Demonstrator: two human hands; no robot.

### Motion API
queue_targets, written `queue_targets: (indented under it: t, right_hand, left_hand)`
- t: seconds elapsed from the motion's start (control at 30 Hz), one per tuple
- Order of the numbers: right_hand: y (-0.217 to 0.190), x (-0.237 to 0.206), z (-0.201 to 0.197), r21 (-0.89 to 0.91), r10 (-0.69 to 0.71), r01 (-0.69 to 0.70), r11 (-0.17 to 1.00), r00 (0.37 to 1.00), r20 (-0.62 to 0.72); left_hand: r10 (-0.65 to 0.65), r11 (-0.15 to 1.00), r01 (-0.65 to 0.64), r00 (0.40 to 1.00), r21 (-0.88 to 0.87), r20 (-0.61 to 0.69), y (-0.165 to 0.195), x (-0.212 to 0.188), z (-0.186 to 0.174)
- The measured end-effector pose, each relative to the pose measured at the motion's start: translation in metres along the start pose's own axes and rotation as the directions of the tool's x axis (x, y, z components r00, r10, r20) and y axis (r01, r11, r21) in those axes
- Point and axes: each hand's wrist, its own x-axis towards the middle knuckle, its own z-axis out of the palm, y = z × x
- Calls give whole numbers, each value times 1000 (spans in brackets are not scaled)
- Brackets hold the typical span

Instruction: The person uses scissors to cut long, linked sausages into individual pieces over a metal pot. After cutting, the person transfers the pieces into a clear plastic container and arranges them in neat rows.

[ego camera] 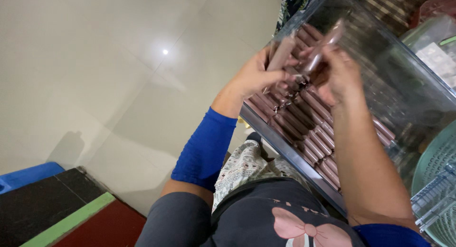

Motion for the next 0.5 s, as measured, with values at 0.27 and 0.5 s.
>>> queue_targets:
  t: [0.27,0.5]
  right_hand:
    - [52,6,7,-881,-91,91,464,994,55]
    - [57,15,2,-908,-281,390,150,898,339]
  left_hand:
    - [51,943,-69,997,-326,-65,-10,0,-10]
    - [24,942,-52,996,-332,-89,-12,2,-9]
